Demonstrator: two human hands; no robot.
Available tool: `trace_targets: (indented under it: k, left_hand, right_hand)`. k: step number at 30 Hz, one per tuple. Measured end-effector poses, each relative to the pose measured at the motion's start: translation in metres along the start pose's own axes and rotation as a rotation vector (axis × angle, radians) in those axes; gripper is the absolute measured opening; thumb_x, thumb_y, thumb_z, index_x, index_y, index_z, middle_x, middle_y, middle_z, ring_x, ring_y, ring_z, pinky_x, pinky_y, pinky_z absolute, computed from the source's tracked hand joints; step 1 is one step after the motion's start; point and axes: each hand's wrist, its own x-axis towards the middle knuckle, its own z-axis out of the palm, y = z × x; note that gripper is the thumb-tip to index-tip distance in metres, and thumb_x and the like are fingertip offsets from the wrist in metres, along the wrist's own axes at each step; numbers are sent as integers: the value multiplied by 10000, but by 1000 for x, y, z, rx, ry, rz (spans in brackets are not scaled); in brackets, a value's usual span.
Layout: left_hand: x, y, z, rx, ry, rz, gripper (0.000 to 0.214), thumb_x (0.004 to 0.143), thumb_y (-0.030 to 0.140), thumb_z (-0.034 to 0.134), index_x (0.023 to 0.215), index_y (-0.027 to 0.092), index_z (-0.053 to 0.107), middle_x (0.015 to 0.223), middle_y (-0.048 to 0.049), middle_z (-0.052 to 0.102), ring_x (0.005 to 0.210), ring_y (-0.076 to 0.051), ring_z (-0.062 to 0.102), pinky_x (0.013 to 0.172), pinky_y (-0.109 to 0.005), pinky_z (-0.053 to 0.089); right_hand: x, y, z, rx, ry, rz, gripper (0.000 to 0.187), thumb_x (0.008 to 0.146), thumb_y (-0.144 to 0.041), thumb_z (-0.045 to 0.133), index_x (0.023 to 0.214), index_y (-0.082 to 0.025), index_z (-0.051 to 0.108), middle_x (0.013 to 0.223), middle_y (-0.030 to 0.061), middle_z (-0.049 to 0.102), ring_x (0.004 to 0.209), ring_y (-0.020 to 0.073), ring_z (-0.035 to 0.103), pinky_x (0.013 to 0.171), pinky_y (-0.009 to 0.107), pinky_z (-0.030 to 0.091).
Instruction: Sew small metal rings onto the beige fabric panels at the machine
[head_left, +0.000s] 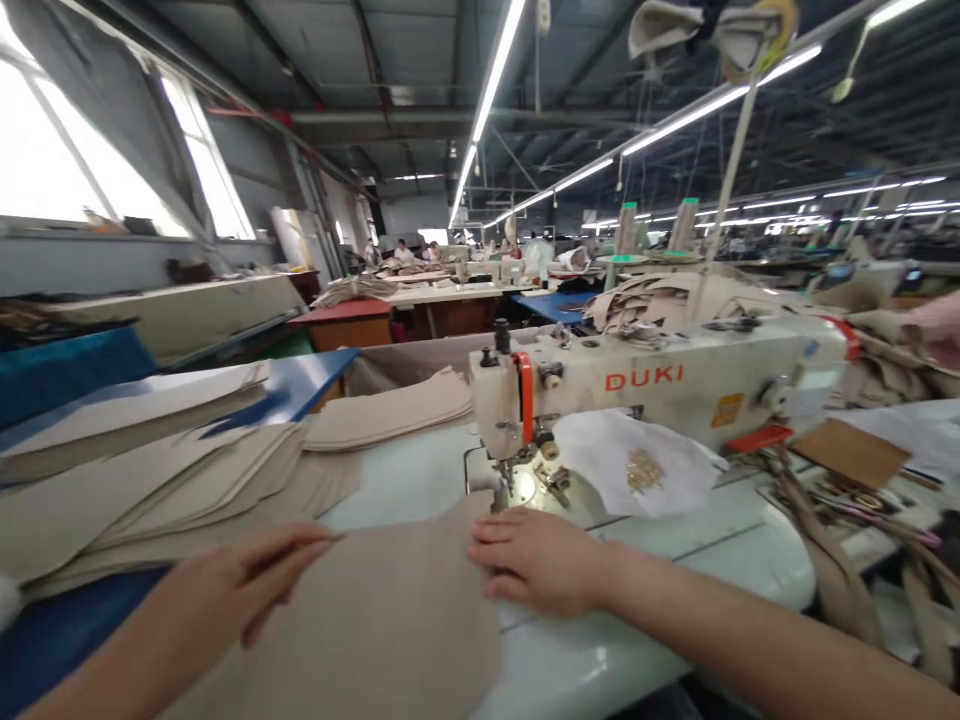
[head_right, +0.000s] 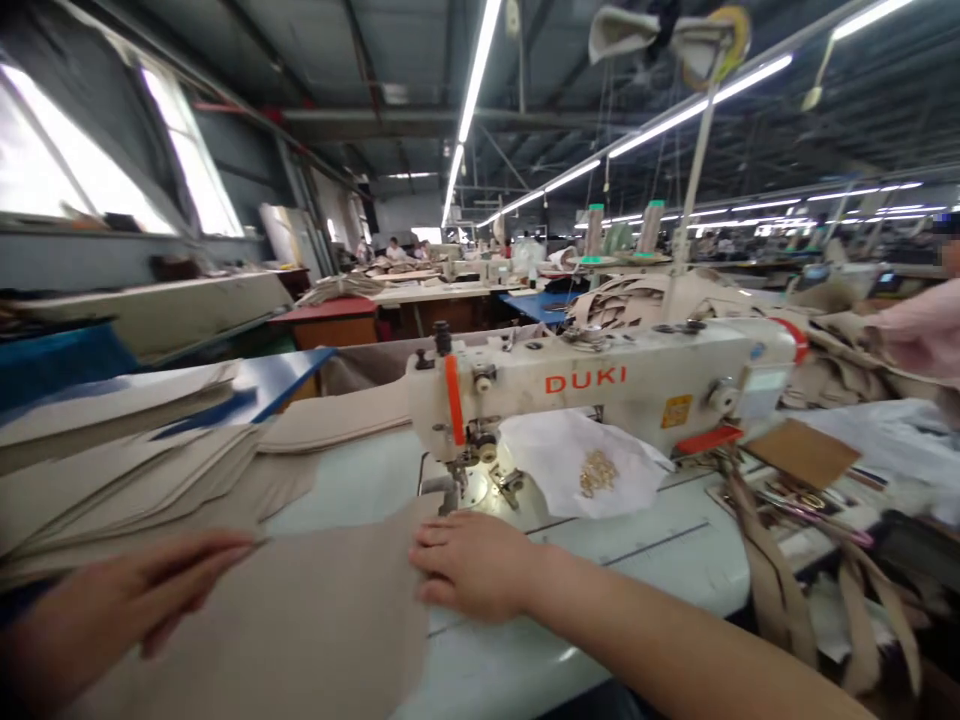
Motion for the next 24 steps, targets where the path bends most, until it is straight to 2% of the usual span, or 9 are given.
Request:
trace_targets:
  k: [3, 6, 8, 11, 14, 17, 18, 20, 24]
  left_hand:
    - [21, 64, 44, -104, -88, 176, 482, 764, 579, 371, 894, 211, 655, 501, 48, 538, 442, -138, 502, 500, -232, 386]
    - [44, 85, 76, -139, -32, 263, 387, 812, 485, 344, 851, 220, 623, 584, 16, 604, 566, -175, 582, 586, -250, 432]
    - [56, 82, 89, -132, -19, 279, 342, 817, 448, 346, 834, 231, 610, 687, -4, 659, 682, -195, 622, 658, -261, 449]
    - [67, 70, 97, -97, -25, 251, 333, 813, 442, 335, 841, 243, 600, 824, -20, 693, 784, -217, 639, 718, -283, 454]
    - [72, 61, 97, -74, -5, 210, 359, 804, 461, 316, 862, 242, 594, 887, -38, 694, 843, -241, 638, 755, -310, 455]
    - [76, 59, 98, -75, 10, 180, 360, 802, 463, 313, 869, 236, 585, 899, -54, 694, 856, -260, 639, 757, -334, 463]
    - [78, 58, 98, -74, 15, 174, 353, 805, 455, 313, 868, 235, 580, 899, -58, 695, 849, -264, 641, 748, -339, 466]
    - [80, 57, 101, -65, 16, 178, 334, 816, 437, 308, 864, 236, 571, 888, -59, 694, 828, -265, 642, 728, -345, 468]
    - [84, 48, 112, -23, 69, 214, 313, 838, 433, 310, 862, 248, 562, 862, -46, 685, 801, -265, 638, 716, -361, 467]
  right_hand:
    - [3, 2, 3, -55, -16, -1, 466, 941, -387, 403, 1317, -117, 462, 1396, 141, 445, 1282, 244, 411, 1081, 385, 303]
    - [-8, -5, 5, -139, 65, 0, 470, 937, -409, 405, 1293, -108, 466, 1401, 140, 437, 1294, 240, 387, 1084, 375, 293]
    - [-26, -10, 0, -198, 138, -17, 414, 937, -391, 415, 1235, -120, 510, 1374, 115, 475, 1283, 226, 393, 1079, 354, 296]
    - [-63, -7, -20, -226, 337, 31, 290, 946, -283, 399, 1121, -145, 584, 1194, 75, 624, 1149, 180, 515, 1009, 297, 373]
    - [-96, 20, -47, -197, 476, 298, 268, 924, -189, 389, 1053, -140, 619, 1031, 85, 682, 987, 164, 596, 898, 270, 443]
    - [-113, 58, -64, -240, 315, 791, 280, 892, -127, 404, 1064, -127, 625, 1089, 111, 660, 991, 186, 605, 865, 283, 443]
    - [-114, 68, -66, -251, 268, 877, 274, 872, -106, 418, 1034, -113, 639, 1061, 128, 668, 969, 207, 616, 847, 303, 445]
    - [-112, 79, -67, -255, 180, 947, 231, 836, -95, 461, 936, -114, 667, 971, 126, 689, 907, 225, 632, 798, 307, 447]
    - [-105, 74, -61, -245, 71, 892, 119, 788, -143, 554, 822, -138, 669, 887, 87, 687, 865, 206, 621, 748, 268, 426]
